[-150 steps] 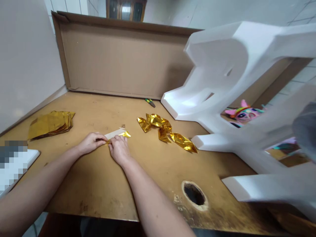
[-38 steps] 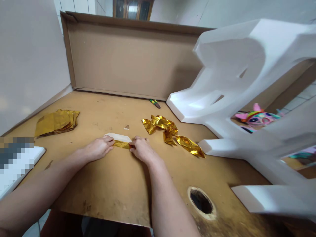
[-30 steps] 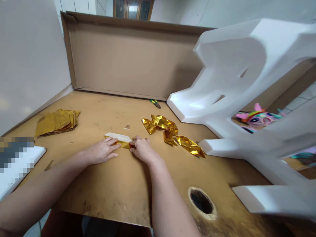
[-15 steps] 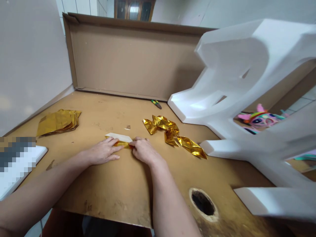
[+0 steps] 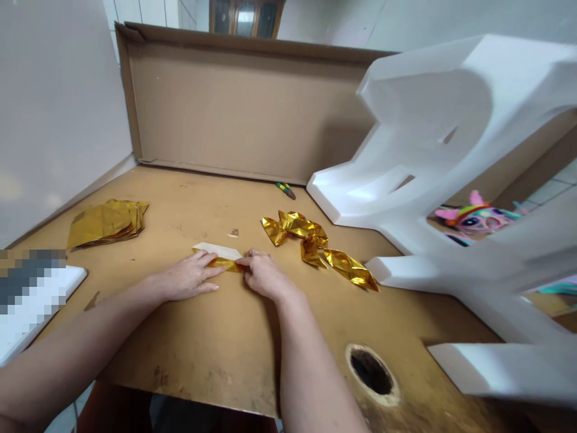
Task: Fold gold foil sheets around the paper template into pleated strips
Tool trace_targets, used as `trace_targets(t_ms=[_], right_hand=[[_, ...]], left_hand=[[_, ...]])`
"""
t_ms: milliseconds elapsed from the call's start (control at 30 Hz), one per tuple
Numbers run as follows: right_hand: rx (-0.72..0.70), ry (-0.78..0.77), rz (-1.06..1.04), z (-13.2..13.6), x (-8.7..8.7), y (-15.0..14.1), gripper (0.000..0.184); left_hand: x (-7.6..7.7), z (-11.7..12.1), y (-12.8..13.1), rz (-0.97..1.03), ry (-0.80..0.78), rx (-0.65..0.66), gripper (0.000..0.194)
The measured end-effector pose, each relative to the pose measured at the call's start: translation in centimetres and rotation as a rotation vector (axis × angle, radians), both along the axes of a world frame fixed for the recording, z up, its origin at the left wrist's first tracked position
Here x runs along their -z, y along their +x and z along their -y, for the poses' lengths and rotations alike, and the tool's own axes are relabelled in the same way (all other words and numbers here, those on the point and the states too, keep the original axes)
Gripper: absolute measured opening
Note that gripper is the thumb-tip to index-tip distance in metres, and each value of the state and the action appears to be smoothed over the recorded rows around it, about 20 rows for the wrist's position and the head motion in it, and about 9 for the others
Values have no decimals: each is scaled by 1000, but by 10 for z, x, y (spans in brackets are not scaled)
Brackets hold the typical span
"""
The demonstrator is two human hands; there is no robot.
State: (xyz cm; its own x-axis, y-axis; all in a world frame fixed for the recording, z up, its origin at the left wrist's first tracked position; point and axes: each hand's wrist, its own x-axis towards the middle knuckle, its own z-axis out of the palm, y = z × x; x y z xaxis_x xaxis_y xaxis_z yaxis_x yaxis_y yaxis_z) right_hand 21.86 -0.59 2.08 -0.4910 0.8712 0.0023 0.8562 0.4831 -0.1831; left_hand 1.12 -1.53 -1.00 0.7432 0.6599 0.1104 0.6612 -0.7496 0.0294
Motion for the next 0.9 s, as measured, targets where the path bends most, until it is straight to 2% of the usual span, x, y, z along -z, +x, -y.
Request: trace_targets(t_ms=[333, 633, 900], right_hand=[[-5, -2, -49, -3, 2, 1, 31], [106, 11, -177, -7, 11, -4, 23], [213, 42, -144, -9, 14, -15, 19]], left_hand=[[3, -2, -1, 22, -6, 11, 48], [1, 0, 2, 31, -12, 1, 49], [0, 1, 2, -3, 16, 16, 50]])
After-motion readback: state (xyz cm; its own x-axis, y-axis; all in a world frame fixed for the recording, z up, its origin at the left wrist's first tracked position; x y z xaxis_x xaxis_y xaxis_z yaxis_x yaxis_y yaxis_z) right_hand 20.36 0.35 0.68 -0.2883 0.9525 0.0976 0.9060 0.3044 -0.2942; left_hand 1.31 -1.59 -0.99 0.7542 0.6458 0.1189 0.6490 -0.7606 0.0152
